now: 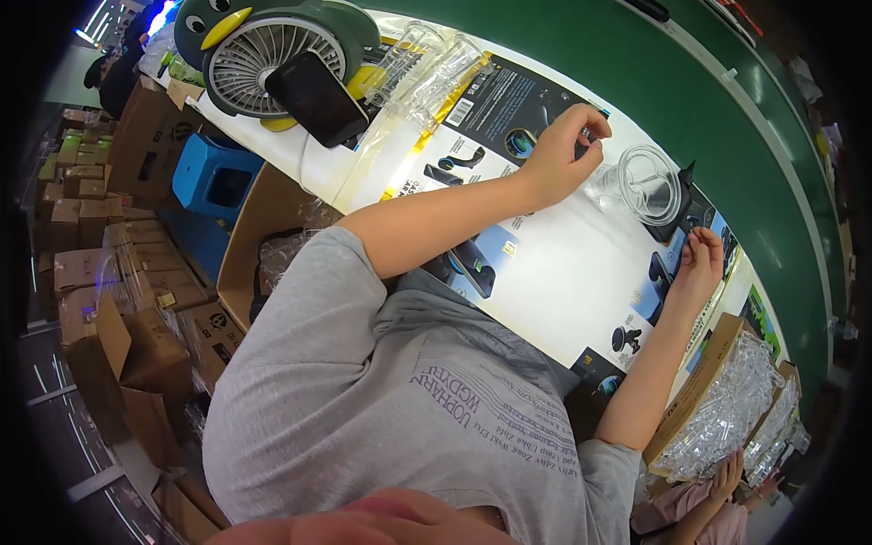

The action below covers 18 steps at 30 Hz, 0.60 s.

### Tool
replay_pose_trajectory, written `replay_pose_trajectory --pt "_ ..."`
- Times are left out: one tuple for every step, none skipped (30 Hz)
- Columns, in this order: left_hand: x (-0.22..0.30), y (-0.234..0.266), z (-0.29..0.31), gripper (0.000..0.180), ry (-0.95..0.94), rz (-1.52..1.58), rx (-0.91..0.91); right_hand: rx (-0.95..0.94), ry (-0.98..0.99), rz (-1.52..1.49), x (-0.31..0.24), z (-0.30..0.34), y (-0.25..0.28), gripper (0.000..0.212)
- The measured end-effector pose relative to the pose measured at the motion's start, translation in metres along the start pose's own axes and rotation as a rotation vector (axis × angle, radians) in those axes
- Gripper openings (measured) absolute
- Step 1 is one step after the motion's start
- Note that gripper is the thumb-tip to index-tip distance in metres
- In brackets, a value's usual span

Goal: Assembling small plastic components by applying liquid from a squeeze bottle and joining parts together.

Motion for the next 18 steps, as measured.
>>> replay_pose_trajectory --pt "-0.002 0.0 0.0 0.013 0.021 0.009 -0.015 -0.01 0.003 -0.018 0.0 0.0 0.001 0.017" --pt "-0.003 -0.001 0.0 0.014 0.04 0.018 -0.029 -0.02 0.007 -0.035 0.0 0.0 0.001 0.017" --pt "-0.004 -0.001 0.001 0.014 0.042 0.018 -0.027 -0.022 0.005 -0.035 0.001 0.0 0.002 0.017" --pt "-0.006 -0.001 0.0 0.014 0.057 0.043 -0.033 -0.028 0.009 -0.035 0.001 0.0 0.003 0.017" --pt "-0.008 -0.002 0.0 0.014 0.071 0.069 -0.038 -0.034 0.013 -0.036 0.001 0.0 0.003 0.016" --pt "-0.009 -0.002 0.0 0.014 0.072 0.07 -0.037 -0.035 0.013 -0.034 0.001 0.0 0.003 0.016" --pt "-0.011 -0.002 0.0 0.014 0.082 0.088 -0.035 -0.027 0.015 -0.026 0.001 0.001 0.002 0.017" --pt "-0.013 -0.003 0.0 0.014 0.093 0.106 -0.033 -0.019 0.017 -0.018 0.001 0.001 0.002 0.017" --pt "-0.014 -0.003 0.0 0.014 0.093 0.106 -0.033 -0.019 0.017 -0.018 0.0 0.001 0.002 0.017" --pt "-0.015 -0.003 0.0 0.014 0.094 0.113 -0.028 -0.018 0.014 -0.022 0.0 0.001 0.002 0.017" --pt "-0.015 -0.003 -0.001 0.014 0.095 0.12 -0.023 -0.018 0.011 -0.027 -0.001 0.002 0.001 0.017" --pt "-0.016 -0.003 0.0 0.014 0.095 0.121 -0.024 -0.016 0.011 -0.027 -0.001 0.002 0.001 0.017" --pt "-0.016 -0.003 0.0 0.015 0.095 0.127 -0.028 -0.013 0.008 -0.03 -0.002 0.003 0.0 0.017" --pt "-0.016 -0.003 0.0 0.016 0.095 0.134 -0.032 -0.01 0.005 -0.033 -0.003 0.003 -0.001 0.017" --pt "-0.017 -0.003 0.0 0.016 0.095 0.134 -0.032 -0.01 0.006 -0.033 -0.003 0.003 -0.001 0.017" --pt "-0.019 -0.004 0.0 0.016 0.106 0.14 -0.044 -0.002 0.003 -0.039 -0.002 0.003 -0.002 0.017" --pt "-0.021 -0.005 0.0 0.017 0.118 0.146 -0.056 0.005 0.0 -0.044 -0.002 0.003 -0.002 0.017" --pt "-0.022 -0.005 0.0 0.017 0.117 0.146 -0.056 0.005 0.001 -0.044 -0.001 0.002 -0.001 0.017"
Point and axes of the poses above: each hand's wrist, its own z-axis away from the middle knuckle, its own y-axis out of the back of the hand, x = y × z, the point moved 5 cm from there along -z, towards the middle knuckle, and after that the axes turned 13 degrees about -x, right-handed, at the moved point
